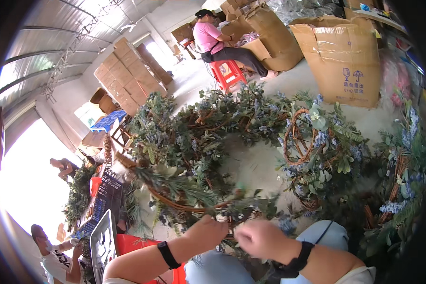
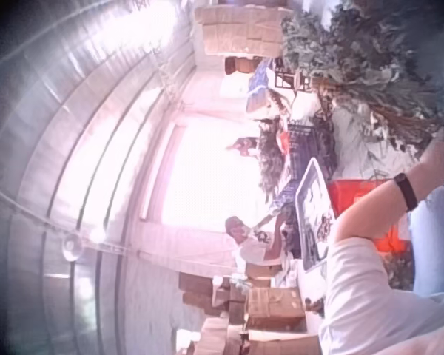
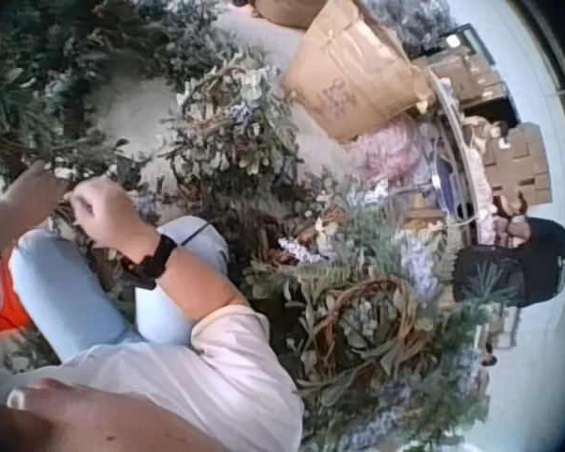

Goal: The person is assembling artificial floral wreaths by attaching leaves, berries, and pinecones to a grapevine base using wire.

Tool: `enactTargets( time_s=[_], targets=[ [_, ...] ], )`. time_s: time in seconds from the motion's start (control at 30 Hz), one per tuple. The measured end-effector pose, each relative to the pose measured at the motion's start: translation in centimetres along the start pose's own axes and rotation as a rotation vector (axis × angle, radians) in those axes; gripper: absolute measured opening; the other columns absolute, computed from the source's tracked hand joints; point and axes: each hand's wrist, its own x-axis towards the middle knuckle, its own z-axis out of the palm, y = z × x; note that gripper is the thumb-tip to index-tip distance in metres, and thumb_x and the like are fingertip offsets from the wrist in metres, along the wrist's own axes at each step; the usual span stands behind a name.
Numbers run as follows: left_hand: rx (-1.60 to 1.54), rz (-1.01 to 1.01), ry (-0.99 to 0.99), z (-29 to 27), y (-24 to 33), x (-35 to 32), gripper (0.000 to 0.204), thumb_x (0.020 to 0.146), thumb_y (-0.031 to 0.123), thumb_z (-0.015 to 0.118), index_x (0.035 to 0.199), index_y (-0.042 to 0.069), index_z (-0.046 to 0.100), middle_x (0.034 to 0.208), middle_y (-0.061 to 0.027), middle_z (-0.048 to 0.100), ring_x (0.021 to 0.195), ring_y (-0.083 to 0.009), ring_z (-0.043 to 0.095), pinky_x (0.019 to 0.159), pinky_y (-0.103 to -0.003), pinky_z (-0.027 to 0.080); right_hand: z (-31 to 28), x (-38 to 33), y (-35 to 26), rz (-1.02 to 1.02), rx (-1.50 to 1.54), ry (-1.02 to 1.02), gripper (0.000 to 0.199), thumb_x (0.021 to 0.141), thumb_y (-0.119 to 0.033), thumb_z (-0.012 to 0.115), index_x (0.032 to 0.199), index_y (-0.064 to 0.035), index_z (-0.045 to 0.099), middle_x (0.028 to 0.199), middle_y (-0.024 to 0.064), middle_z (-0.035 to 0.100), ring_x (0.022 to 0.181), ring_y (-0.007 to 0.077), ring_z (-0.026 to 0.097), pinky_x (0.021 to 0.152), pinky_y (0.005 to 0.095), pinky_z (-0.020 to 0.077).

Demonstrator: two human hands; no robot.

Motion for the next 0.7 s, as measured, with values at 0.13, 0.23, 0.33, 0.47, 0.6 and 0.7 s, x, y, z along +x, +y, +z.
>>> enactTargets(
  time_s=[0.13,0.23,0.33,0.47,0.6,0.7],
  targets=[
    [0.152,0.174,0.280,0.9,3.1,3.1,0.020,0.074,0.019,0.050,0.089,0.009,0.057,0.071,-0.0002,0.055,0.074,-0.0132,0.055,0.072,-0.029,0.038,-0.9,1.8,3.6,0.095,-0.080,0.497,0.014,0.076,-0.001,0.055,0.090,-0.0016,0.058,0.090,0.0147,0.058,0.085,0.0293,0.056,0.075,0.0357,0.0440],
    [0.077,0.263,0.372,3.3,5.8,6.2,0.021,0.072,0.017,0.051,0.089,0.007,0.058,0.078,-0.0034,0.060,0.079,-0.0193,0.058,0.077,-0.030,0.042,0.2,2.1,6.6,0.289,0.032,0.389,0.030,0.075,0.002,0.053,0.104,-0.0015,0.056,0.101,0.0150,0.059,0.095,0.0262,0.055,0.084,0.0329,0.0408],
    [-0.096,0.192,0.376,5.5,7.2,8.0,0.019,0.071,0.016,0.053,0.086,0.007,0.058,0.079,-0.0051,0.061,0.082,-0.0205,0.059,0.078,-0.032,0.044,0.3,3.1,7.5,0.471,0.189,0.254,0.039,0.073,-0.002,0.057,0.112,-0.0008,0.054,0.105,0.0146,0.060,0.098,0.0235,0.055,0.086,0.0310,0.0405],
    [-0.286,0.121,0.377,5.2,6.7,7.9,0.013,0.070,0.013,0.053,0.080,0.007,0.058,0.080,-0.0046,0.060,0.082,-0.0218,0.059,0.076,-0.031,0.046,-0.3,3.8,9.9,0.606,0.406,0.097,0.041,0.077,-0.011,0.061,0.116,-0.0003,0.052,0.104,0.0133,0.061,0.096,0.0177,0.055,0.085,0.0285,0.0410],
    [-1.087,0.039,0.514,-1.9,3.6,3.4,0.009,0.071,0.007,0.062,0.079,0.003,0.060,0.080,-0.0088,0.064,0.073,-0.0237,0.062,0.068,-0.034,0.048,-2.0,5.2,8.7,0.553,0.194,-0.080,0.032,0.079,-0.018,0.064,0.104,0.0020,0.058,0.093,0.0094,0.064,0.083,0.0140,0.056,0.077,0.0279,0.0434],
    [-1.301,-0.416,0.807,-2.2,0.7,0.6,0.003,0.073,0.003,0.061,0.076,0.002,0.061,0.072,-0.0082,0.064,0.064,-0.0232,0.062,0.060,-0.030,0.048,-0.7,4.8,11.4,0.529,0.262,-0.031,0.033,0.080,-0.022,0.064,0.100,0.0030,0.058,0.089,0.0099,0.064,0.077,0.0152,0.056,0.072,0.0292,0.0439]
  ],
)
